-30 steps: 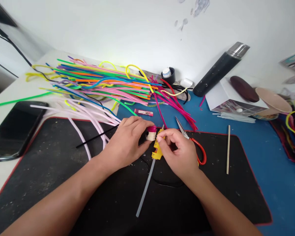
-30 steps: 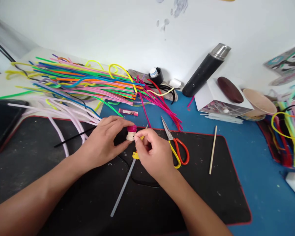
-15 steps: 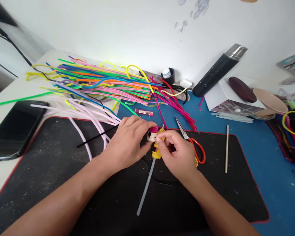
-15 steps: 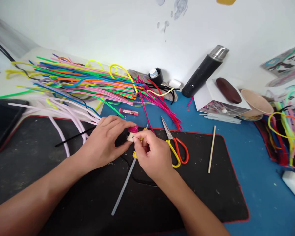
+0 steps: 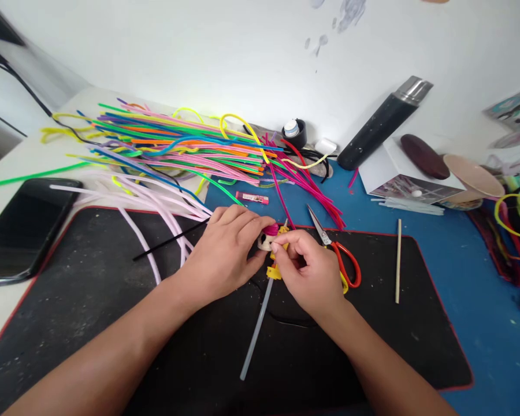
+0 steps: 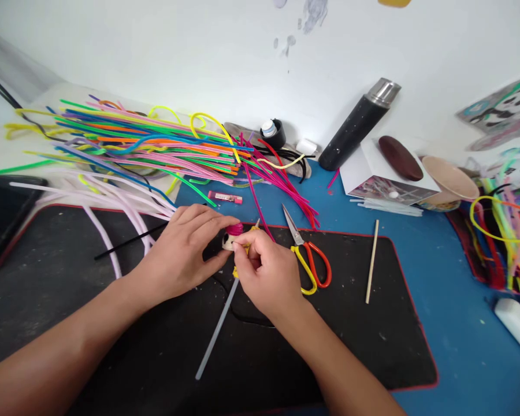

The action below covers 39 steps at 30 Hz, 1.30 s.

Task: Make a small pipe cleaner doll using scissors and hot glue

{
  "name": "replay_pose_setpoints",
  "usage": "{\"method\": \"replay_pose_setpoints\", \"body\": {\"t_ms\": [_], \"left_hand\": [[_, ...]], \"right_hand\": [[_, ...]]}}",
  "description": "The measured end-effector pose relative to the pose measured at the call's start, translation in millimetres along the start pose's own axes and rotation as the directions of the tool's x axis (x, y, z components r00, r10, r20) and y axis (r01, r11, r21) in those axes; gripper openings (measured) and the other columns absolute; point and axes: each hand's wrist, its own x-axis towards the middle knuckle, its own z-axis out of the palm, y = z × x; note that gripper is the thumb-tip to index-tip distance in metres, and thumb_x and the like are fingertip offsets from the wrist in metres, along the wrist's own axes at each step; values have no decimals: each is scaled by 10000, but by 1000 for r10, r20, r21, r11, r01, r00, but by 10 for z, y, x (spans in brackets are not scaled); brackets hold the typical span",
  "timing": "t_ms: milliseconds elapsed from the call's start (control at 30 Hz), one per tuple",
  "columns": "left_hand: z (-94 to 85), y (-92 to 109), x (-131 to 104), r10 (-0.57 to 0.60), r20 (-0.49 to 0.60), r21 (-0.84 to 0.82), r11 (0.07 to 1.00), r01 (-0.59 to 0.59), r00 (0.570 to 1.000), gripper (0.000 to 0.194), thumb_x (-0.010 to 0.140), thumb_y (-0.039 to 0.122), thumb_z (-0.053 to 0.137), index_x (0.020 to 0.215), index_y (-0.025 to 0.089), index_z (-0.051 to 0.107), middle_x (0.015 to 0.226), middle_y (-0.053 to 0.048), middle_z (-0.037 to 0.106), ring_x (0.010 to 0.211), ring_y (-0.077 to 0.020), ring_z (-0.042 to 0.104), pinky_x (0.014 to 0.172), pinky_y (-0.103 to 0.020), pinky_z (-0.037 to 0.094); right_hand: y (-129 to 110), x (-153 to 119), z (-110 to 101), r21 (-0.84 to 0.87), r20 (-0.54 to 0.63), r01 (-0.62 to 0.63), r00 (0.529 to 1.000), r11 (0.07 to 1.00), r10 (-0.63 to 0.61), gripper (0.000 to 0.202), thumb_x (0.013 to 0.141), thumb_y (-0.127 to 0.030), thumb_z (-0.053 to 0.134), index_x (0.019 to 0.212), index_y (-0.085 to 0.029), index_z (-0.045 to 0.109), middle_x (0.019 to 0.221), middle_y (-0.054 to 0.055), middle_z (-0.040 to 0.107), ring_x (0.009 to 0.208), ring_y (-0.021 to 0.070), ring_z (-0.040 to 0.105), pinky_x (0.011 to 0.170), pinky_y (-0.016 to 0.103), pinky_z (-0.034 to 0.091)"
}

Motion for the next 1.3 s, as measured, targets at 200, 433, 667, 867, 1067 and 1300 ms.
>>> {"method": "replay_pose_setpoints", "body": {"t_ms": [200,433,667,867,1067,1300], "left_hand": [[0,7,14,11,-2,10,1000,-11,1000,320,1016,243,646,1322,151,650,1217,-124,781,1108,-322,641,949,-490,469],[0,4,10,19,-6,22,1000,-19,1000,320,1010,238,665,1315,145,653,1206,-120,783,1111,-324,642,951,-488,463],[-8,14,15,35,-14,32,999,-35,999,310,1015,236,648,1308,134,666,1203,-134,783,1100,-329,644,932,-501,475],[-3,17,11,44,-22,47,998,-43,999,306,1015,226,642,1305,132,670,1197,-139,787,1093,-330,648,927,-499,476],[-6,18,14,58,-29,63,996,-56,998,299,1014,220,640,1296,126,668,1185,-140,785,1084,-328,647,930,-491,468],[5,21,16,61,-36,67,996,-59,997,281,1018,222,636,1286,141,667,1176,-135,785,1082,-319,648,924,-473,467]], "right_hand": [[1,3,8,-2,6,-17,1000,1000,17,98,1001,-231,641,938,-219,715,584,-101,464,491,91,500,541,207,407],[0,7,19,-9,4,-19,1000,1000,19,97,994,-223,644,927,-217,713,568,-108,462,470,84,480,530,200,404],[3,5,18,-9,7,-31,1000,999,31,91,989,-233,650,920,-224,709,566,-105,474,473,89,495,525,205,408],[3,-4,20,-3,5,-37,999,999,37,88,989,-234,644,926,-220,705,567,-106,469,469,87,491,517,203,402],[6,-6,26,-1,11,-58,998,998,58,79,989,-241,652,933,-221,705,570,-105,477,480,88,496,529,206,406],[-10,4,24,0,10,-59,998,998,59,99,987,-247,645,906,-224,697,559,-104,478,469,90,487,521,210,401]]}}
